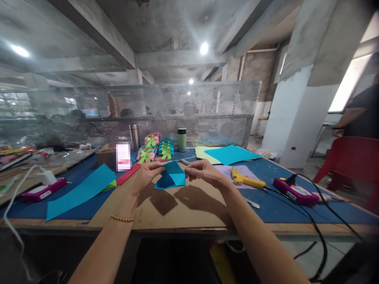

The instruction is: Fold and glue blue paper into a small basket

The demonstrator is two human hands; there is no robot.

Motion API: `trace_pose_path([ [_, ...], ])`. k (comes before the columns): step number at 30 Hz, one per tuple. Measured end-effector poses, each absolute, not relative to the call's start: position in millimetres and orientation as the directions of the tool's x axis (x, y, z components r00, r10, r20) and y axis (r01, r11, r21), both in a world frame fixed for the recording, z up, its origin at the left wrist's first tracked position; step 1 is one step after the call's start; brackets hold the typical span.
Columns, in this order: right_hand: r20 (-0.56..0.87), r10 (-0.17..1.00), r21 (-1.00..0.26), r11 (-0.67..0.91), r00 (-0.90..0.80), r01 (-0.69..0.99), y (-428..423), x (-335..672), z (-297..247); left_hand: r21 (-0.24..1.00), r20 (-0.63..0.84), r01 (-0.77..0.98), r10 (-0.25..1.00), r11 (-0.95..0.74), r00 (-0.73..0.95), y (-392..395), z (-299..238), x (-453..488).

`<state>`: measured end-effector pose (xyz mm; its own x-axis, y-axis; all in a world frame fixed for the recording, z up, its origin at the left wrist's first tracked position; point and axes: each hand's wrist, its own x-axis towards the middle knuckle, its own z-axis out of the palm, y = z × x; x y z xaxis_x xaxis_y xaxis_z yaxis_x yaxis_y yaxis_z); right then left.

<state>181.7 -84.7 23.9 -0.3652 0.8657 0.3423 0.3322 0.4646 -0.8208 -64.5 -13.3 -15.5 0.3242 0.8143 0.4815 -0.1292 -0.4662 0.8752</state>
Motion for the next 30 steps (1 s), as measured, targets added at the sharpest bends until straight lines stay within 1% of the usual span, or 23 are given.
trace_pose_path([
  [4,0.315,0.867,-0.838,0.445,-0.385,0.315,-88,182,26,0.873,0.486,-0.125,0.820,-0.472,0.303,-13,-16,-65],
  [10,0.272,0.868,-0.856,0.415,-0.415,0.307,-86,183,22,0.866,0.494,-0.094,0.808,-0.491,0.321,-13,-15,-66],
  [15,0.253,0.869,-0.869,0.397,-0.425,0.295,-79,184,14,0.876,0.476,-0.091,0.815,-0.474,0.332,-9,-19,-66],
  [18,0.239,0.853,-0.871,0.400,-0.463,0.287,-77,182,12,0.884,0.461,-0.100,0.814,-0.457,0.355,-8,-22,-66],
  [23,0.179,0.833,-0.840,0.406,-0.524,0.359,-80,177,13,0.887,0.426,0.004,0.822,-0.462,0.378,-11,-22,-67],
  [30,0.109,0.835,-0.843,0.365,-0.540,0.394,-82,171,10,0.860,0.431,0.068,0.792,-0.506,0.432,-9,-22,-69],
])
